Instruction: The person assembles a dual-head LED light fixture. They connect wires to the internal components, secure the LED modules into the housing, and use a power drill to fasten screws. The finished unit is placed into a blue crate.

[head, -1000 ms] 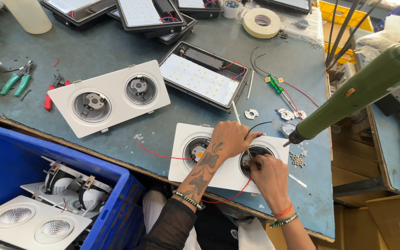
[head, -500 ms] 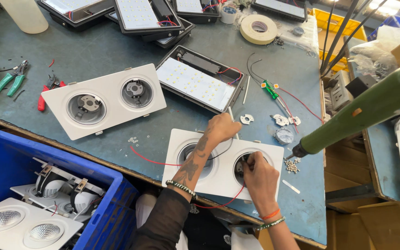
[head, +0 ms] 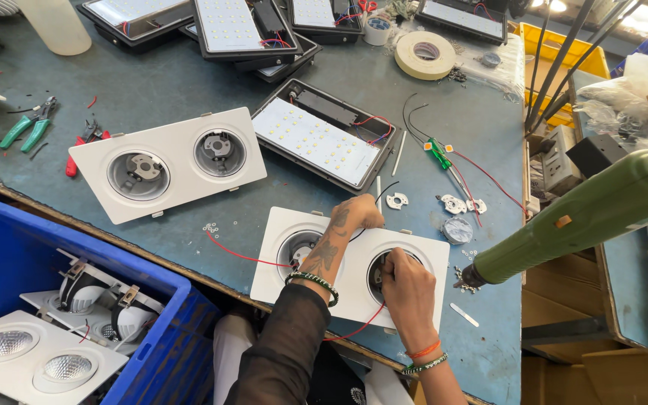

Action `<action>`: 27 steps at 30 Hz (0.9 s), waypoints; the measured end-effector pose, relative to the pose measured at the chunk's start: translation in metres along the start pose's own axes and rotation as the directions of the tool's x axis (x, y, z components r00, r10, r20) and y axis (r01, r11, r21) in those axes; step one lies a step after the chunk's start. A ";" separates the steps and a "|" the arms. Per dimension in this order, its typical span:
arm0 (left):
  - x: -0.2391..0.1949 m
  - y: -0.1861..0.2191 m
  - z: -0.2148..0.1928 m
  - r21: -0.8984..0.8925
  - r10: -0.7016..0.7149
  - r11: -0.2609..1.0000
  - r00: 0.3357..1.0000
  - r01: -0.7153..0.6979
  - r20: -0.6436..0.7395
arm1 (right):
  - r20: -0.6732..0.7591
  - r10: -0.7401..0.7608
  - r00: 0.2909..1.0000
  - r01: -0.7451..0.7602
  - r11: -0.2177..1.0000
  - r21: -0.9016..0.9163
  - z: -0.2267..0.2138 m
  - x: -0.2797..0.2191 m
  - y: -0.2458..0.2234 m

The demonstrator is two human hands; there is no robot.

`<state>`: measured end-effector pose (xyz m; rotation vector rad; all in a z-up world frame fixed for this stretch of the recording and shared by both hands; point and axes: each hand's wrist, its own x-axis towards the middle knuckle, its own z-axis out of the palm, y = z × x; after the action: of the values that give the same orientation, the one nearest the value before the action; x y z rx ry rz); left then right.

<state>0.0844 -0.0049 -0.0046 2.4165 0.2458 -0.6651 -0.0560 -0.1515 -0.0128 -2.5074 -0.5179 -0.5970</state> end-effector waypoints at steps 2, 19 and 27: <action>0.003 -0.001 0.001 0.009 0.012 1.000 1.000 -0.012 0.000 | 0.002 0.000 1.000 0.000 1.000 0.006 -0.002 0.001 -0.002; 0.006 -0.006 0.004 -0.042 0.028 0.999 0.998 -0.030 -0.051 | 0.180 0.131 0.975 -0.075 0.953 -0.292 -0.031 -0.011 -0.005; 0.003 -0.006 0.006 -0.078 0.029 0.996 0.998 -0.033 -0.055 | 0.116 0.214 0.970 -0.176 0.946 -0.272 -0.078 -0.018 -0.016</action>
<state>0.0829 -0.0037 -0.0131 2.3601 0.2515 -0.5663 -0.1028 -0.1867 0.0447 -2.8241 -0.2476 -0.4332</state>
